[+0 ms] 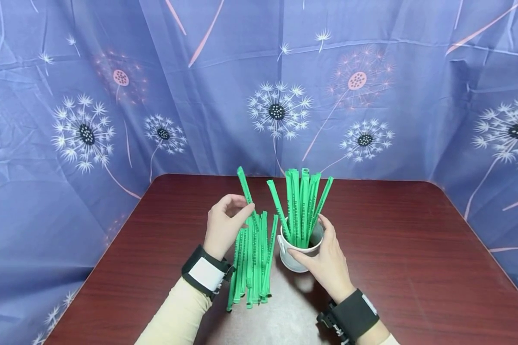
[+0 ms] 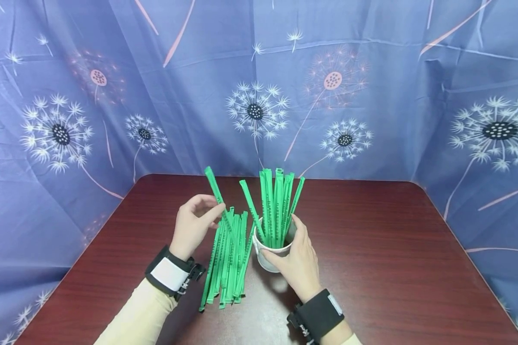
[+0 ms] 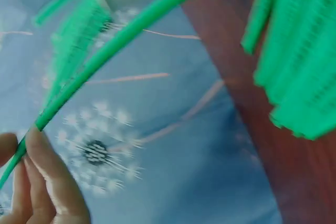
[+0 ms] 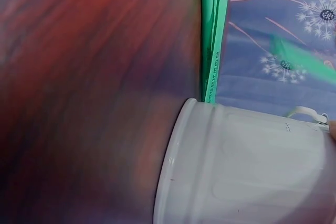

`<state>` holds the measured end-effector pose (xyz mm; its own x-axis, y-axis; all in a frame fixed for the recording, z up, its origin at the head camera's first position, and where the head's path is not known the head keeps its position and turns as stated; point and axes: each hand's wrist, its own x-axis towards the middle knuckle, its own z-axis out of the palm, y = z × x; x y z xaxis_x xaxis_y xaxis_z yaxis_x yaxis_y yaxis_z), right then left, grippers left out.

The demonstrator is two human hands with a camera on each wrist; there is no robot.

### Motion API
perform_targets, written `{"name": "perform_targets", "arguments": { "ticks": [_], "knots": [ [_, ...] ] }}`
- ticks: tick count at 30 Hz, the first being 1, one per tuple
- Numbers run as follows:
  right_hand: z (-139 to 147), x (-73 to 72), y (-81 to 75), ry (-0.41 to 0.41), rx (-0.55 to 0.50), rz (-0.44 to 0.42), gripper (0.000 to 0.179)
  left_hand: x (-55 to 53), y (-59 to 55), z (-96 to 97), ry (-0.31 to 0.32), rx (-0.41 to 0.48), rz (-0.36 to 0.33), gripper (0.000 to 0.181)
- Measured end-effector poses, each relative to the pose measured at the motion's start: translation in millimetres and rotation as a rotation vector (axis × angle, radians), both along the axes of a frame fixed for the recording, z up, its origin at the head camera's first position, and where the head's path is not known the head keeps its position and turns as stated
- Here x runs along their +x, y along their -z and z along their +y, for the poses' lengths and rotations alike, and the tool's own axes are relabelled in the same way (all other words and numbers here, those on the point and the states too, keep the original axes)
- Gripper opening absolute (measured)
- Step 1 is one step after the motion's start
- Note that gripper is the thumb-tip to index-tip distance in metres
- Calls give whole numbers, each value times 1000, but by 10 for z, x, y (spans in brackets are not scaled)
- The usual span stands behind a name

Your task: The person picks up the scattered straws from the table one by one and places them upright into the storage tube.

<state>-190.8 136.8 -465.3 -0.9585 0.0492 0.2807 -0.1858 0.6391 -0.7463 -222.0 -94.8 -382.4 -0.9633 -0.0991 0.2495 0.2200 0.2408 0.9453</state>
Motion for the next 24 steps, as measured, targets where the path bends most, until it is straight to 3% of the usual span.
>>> {"name": "perform_targets", "arguments": {
  "ticks": [4, 10, 18, 24],
  "knots": [
    [0, 0, 1, 0, 7, -3, 107, 69, -124, 74, 38, 181, 72, 14],
    [-1, 2, -3, 4, 7, -20, 107, 98, -207, 138, 36, 303, 126, 16],
    [-3, 2, -18, 13, 20, -11, 106, 86, -190, 196, 34, 357, 162, 15],
    [11, 1, -7, 10, 26, 0, 105, 55, -77, 281, 43, 267, 139, 14]
  ]
}}
